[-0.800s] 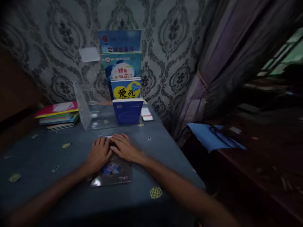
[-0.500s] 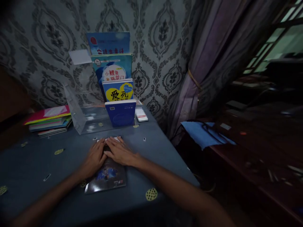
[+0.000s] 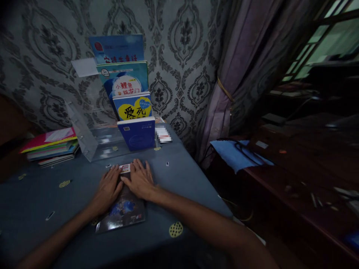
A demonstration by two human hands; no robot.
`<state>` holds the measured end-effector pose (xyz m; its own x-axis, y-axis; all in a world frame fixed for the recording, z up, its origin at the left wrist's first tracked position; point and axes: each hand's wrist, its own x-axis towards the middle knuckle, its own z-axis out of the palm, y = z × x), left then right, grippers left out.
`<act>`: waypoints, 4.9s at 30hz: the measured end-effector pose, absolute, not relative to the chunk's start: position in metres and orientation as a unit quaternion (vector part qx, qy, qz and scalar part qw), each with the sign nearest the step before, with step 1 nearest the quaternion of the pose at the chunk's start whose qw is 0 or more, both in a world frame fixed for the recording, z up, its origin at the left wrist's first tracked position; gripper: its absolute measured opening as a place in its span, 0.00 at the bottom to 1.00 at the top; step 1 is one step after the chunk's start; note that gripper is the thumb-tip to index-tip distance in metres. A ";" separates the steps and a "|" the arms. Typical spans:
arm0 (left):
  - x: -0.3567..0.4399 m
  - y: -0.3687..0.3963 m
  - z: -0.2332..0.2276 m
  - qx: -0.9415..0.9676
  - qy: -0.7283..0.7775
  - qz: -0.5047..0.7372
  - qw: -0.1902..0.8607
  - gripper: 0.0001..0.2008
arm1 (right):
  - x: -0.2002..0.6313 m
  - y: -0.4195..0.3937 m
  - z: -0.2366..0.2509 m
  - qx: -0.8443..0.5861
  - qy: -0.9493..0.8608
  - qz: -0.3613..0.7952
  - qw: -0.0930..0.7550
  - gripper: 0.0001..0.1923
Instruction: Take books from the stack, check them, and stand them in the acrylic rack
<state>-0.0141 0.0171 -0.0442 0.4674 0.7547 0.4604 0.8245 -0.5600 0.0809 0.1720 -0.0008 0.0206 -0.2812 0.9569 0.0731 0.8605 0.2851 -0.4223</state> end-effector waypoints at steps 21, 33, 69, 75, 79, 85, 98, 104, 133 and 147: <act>-0.020 0.021 -0.040 -0.866 -0.431 -0.251 0.041 0.25 | 0.176 0.006 0.021 -0.574 -0.793 0.139 0.148 0.31; -0.025 0.022 -0.026 -0.881 -0.415 -0.229 -0.008 0.24 | 0.176 0.009 0.019 -0.567 -0.800 0.124 0.155 0.28; -0.061 -0.066 0.017 -0.970 -0.184 -0.024 -0.159 0.48 | 0.187 0.006 0.015 -0.428 -0.887 0.139 0.104 0.32; -0.060 -0.091 0.006 -0.970 -0.192 -0.003 -0.149 0.47 | 0.193 -0.019 0.014 -0.392 -0.899 0.157 0.118 0.32; -0.061 -0.102 -0.005 -0.974 -0.185 -0.010 -0.131 0.46 | 0.196 -0.035 0.018 -0.382 -0.902 0.177 0.097 0.32; -0.065 -0.108 -0.007 -0.980 -0.167 -0.051 -0.097 0.39 | 0.208 -0.062 0.024 -0.352 -0.907 0.208 0.103 0.31; -0.071 -0.111 0.053 -0.913 -0.128 -0.323 -0.215 0.25 | 0.249 -0.090 0.039 -0.286 -0.803 0.486 0.193 0.39; -0.050 -0.091 0.086 -0.749 -0.294 -0.482 -0.347 0.11 | 0.241 -0.085 0.035 -0.330 -0.731 0.516 0.301 0.33; -0.064 0.015 0.020 -0.806 -0.540 -0.185 -0.158 0.18 | 0.202 -0.021 0.022 -0.656 -0.716 0.155 0.184 0.19; -0.070 0.034 -0.021 -0.854 -0.440 -0.255 -0.111 0.26 | 0.122 0.019 -0.006 -0.367 -0.899 0.159 0.177 0.31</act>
<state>-0.0699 0.0339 -0.0205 0.4828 0.8078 0.3382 0.6946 -0.5884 0.4138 0.1219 0.0193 -0.0061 -0.6683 0.7161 0.2015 0.6032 0.6801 -0.4166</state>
